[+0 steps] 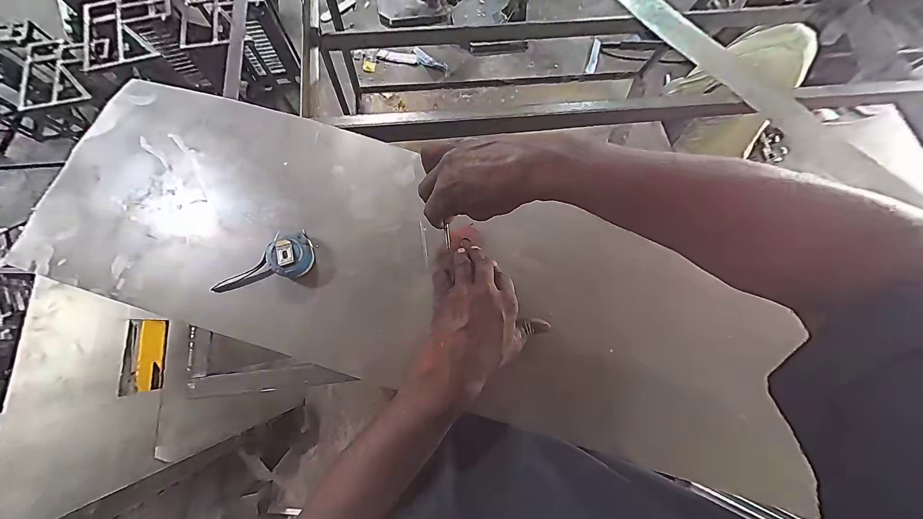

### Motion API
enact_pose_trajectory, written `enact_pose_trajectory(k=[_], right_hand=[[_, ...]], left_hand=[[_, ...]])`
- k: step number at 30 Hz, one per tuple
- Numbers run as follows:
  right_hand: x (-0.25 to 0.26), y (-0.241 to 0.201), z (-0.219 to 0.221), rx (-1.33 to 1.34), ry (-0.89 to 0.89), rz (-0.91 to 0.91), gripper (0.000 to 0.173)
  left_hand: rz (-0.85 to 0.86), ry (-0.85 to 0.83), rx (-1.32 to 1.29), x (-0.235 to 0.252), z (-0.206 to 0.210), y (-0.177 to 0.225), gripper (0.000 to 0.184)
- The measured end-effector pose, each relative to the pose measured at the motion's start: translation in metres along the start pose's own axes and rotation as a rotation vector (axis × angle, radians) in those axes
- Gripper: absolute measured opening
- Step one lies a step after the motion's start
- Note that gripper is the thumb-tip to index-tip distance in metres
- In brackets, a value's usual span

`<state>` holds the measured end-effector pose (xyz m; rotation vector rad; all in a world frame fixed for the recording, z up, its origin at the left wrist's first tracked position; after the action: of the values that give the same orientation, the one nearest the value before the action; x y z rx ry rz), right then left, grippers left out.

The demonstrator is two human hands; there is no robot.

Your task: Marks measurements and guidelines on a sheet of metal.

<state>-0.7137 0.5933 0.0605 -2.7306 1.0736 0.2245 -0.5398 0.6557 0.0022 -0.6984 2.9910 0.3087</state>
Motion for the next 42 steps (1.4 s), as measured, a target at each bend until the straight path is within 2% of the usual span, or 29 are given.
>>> enact_pose_trajectory(k=[9, 18, 23, 42], right_hand=[[0.004, 0.011, 0.005, 0.050, 0.002, -0.002, 0.022], [-0.005, 0.024, 0.015, 0.018, 0.086, 0.014, 0.024], [-0.011, 0.025, 0.019, 0.044, 0.099, 0.042, 0.024], [-0.057, 0.009, 0.032, 0.003, 0.123, 0.381, 0.014]], left_hand=[[-0.039, -0.003, 0.009, 0.000, 0.002, 0.003, 0.102], [-0.052, -0.010, 0.057, 0.001, 0.003, 0.005, 0.104], [-0.044, 0.004, 0.037, 0.002, 0.001, 0.005, 0.100], [-0.035, -0.003, 0.059, 0.002, 0.002, 0.005, 0.102]])
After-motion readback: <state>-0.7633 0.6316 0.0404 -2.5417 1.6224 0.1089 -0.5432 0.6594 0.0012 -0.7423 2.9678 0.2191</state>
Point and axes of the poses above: each hand's wrist, its own x-axis towards the middle knuckle, its own z-axis out of the palm, y = z × x, the point moved 2 cm from there along x, towards the middle knuckle, and after that the axes turned 12 degrees about -z, right-handed, at the moved point
